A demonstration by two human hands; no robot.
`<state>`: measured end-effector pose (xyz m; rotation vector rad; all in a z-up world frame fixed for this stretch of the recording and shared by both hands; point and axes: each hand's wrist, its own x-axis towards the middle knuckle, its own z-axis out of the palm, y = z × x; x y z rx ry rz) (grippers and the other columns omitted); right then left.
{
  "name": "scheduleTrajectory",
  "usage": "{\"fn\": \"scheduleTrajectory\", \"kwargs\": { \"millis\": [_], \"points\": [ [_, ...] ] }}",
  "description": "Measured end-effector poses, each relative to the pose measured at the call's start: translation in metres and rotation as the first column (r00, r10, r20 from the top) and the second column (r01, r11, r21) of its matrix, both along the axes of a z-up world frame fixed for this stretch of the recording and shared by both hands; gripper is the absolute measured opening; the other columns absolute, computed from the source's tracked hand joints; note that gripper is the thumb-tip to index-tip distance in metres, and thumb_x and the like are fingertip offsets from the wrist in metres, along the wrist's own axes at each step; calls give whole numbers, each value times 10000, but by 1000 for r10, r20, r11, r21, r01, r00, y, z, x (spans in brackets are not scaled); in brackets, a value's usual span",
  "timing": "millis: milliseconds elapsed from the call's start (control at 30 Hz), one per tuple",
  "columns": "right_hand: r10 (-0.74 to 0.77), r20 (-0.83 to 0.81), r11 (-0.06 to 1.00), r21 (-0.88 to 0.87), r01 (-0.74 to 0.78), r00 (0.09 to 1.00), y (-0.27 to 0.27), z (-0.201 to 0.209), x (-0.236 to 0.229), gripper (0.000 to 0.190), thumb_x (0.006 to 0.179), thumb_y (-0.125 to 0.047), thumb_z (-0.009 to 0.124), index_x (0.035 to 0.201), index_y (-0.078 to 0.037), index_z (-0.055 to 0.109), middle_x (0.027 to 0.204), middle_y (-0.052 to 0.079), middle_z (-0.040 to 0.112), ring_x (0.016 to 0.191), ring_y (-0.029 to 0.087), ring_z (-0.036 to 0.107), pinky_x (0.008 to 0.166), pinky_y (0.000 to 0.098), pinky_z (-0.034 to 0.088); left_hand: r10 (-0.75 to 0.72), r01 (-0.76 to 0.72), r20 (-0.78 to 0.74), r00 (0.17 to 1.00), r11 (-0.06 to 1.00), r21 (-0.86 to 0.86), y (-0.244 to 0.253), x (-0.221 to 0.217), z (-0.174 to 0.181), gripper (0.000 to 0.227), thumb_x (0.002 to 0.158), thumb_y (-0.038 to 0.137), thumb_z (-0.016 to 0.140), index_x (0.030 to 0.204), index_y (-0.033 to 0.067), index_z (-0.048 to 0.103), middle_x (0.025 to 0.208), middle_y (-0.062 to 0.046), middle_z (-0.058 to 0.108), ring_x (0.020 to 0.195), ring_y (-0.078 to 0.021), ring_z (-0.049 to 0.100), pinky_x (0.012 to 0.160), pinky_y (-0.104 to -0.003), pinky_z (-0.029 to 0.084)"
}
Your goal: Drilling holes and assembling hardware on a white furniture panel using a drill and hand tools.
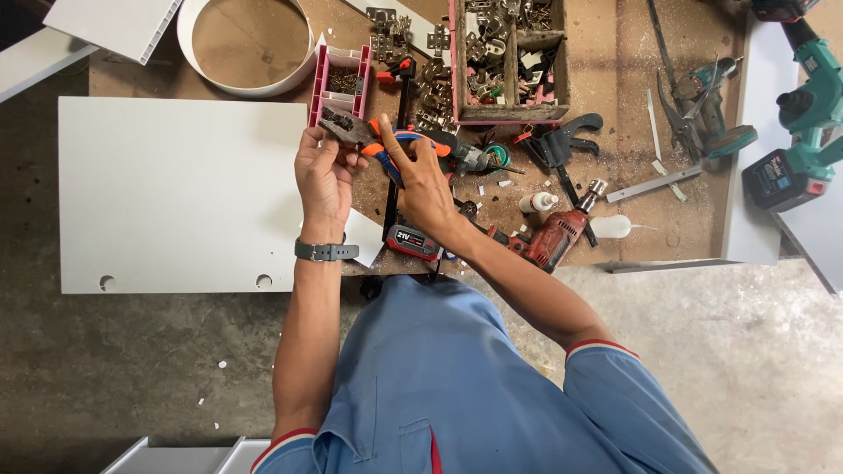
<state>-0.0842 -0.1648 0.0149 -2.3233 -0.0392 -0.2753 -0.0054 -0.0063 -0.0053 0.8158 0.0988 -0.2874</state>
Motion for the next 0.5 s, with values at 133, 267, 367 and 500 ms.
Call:
{"fn": "scheduleTrajectory", "kwargs": {
  "millis": [133,267,367,500],
  "points": [
    [-58,-10,988,-146,56,998,3,-2,-2,974,817,126,592,1652,-271,284,1084,158,474,985,328,514,860,447,496,23,-26,110,994,999,28,-4,-8,8,85,1075,122,576,1068,61,517,928,-87,661,717,-126,589,671,-310,585],
    [-100,14,927,-362,98,995,7,-4,-3,904,878,90,564,1658,-264,277,1040,126,468,935,320,463,855,526,425,75,-97,218,973,991,95,-10,-12,9,123,1100,132,560,1011,87,488,900,-66,644,694,-100,549,635,-278,560],
    [-88,8,907,-413,83,996,3,6,-1,930,869,88,551,1666,-282,247,1185,194,481,1071,388,485,959,600,389,101,-137,258,961,983,126,-12,-14,8,151,1118,150,543,992,92,483,876,-48,624,690,-85,529,624,-265,544],
    [-83,227,802,-563,200,970,8,-8,1,975,782,44,548,1631,-260,176,1500,381,362,1393,533,393,1072,772,240,125,-178,281,951,969,172,-12,-15,3,157,1118,147,536,979,92,489,854,-36,614,679,-78,523,605,-250,525]
  ]
}}
